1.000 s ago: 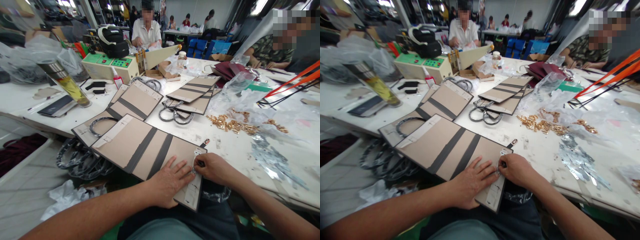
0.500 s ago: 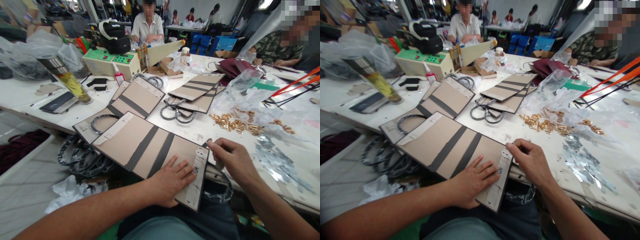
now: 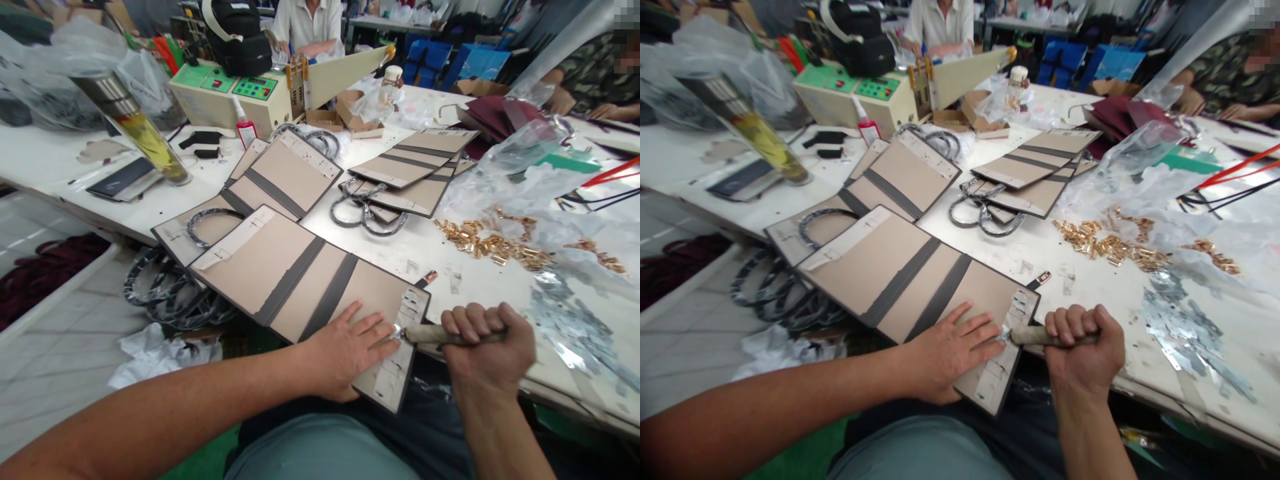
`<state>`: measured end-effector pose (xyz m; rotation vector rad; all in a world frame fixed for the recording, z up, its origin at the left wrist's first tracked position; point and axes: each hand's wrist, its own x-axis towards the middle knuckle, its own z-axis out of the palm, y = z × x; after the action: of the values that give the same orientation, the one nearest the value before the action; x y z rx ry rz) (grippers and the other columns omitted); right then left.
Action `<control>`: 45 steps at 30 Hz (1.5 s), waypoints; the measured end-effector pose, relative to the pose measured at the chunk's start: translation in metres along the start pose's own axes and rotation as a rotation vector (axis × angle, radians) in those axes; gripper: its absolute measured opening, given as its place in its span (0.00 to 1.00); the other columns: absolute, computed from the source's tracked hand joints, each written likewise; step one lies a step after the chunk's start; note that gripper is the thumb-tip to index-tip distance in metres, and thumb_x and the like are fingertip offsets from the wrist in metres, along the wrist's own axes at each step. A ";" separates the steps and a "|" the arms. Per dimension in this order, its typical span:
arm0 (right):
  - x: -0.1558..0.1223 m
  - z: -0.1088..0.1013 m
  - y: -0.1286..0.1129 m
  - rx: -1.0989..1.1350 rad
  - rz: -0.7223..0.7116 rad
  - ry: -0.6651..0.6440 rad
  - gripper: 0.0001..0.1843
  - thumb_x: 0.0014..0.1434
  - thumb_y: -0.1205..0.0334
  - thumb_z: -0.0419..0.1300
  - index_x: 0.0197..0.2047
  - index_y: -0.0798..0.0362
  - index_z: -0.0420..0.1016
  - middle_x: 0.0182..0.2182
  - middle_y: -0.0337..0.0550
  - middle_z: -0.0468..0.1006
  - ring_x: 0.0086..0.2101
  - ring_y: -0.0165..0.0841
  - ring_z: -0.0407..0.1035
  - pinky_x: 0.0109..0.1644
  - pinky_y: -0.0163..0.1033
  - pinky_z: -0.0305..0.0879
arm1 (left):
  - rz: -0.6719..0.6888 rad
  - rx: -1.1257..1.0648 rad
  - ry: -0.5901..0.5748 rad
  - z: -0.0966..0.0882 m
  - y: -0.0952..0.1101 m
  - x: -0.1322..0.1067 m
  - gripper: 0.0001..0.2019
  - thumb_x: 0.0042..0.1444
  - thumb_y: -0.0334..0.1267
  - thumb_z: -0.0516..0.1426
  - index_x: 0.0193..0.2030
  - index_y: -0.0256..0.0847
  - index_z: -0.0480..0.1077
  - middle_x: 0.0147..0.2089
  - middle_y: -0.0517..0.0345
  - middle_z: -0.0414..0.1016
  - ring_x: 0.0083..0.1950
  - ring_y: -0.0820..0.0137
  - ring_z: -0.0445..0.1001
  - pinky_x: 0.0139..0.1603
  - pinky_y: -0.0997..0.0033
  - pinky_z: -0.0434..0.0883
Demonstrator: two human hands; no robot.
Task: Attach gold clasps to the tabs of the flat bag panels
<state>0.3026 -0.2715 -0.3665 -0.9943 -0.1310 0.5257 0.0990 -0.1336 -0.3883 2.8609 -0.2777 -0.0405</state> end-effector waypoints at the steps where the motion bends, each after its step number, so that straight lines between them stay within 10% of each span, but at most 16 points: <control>1: 0.000 -0.002 0.000 0.009 0.002 0.027 0.23 0.59 0.57 0.57 0.24 0.51 0.45 0.16 0.29 0.49 0.17 0.25 0.44 0.24 0.35 0.52 | 0.000 0.002 -0.001 0.000 0.000 0.000 0.49 0.54 0.50 0.68 0.78 0.37 0.52 0.80 0.41 0.52 0.81 0.47 0.45 0.81 0.38 0.34; 17: -0.033 0.048 0.012 -0.344 -0.277 -0.382 0.24 0.68 0.61 0.62 0.20 0.52 0.67 0.16 0.33 0.63 0.18 0.28 0.60 0.24 0.37 0.57 | 0.020 0.041 0.013 -0.001 0.001 -0.001 0.51 0.50 0.51 0.70 0.77 0.36 0.54 0.78 0.36 0.55 0.80 0.46 0.49 0.80 0.38 0.39; 32: -0.035 0.073 -0.001 -0.508 -0.324 -0.455 0.26 0.69 0.56 0.62 0.18 0.51 0.67 0.16 0.35 0.63 0.18 0.28 0.59 0.24 0.38 0.56 | 0.024 0.042 0.065 0.000 0.000 -0.005 0.51 0.48 0.50 0.71 0.74 0.34 0.58 0.73 0.37 0.63 0.76 0.45 0.54 0.79 0.32 0.42; 45: -0.030 0.046 0.011 -0.594 -0.278 -0.424 0.28 0.70 0.54 0.60 0.18 0.50 0.64 0.15 0.35 0.63 0.19 0.29 0.60 0.24 0.37 0.57 | 0.022 0.016 0.078 -0.001 0.001 -0.009 0.43 0.53 0.49 0.67 0.73 0.36 0.61 0.74 0.35 0.62 0.76 0.44 0.55 0.78 0.30 0.41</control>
<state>0.2570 -0.2453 -0.3466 -1.4002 -0.8308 0.4413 0.0905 -0.1322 -0.3868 2.8671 -0.2952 0.0780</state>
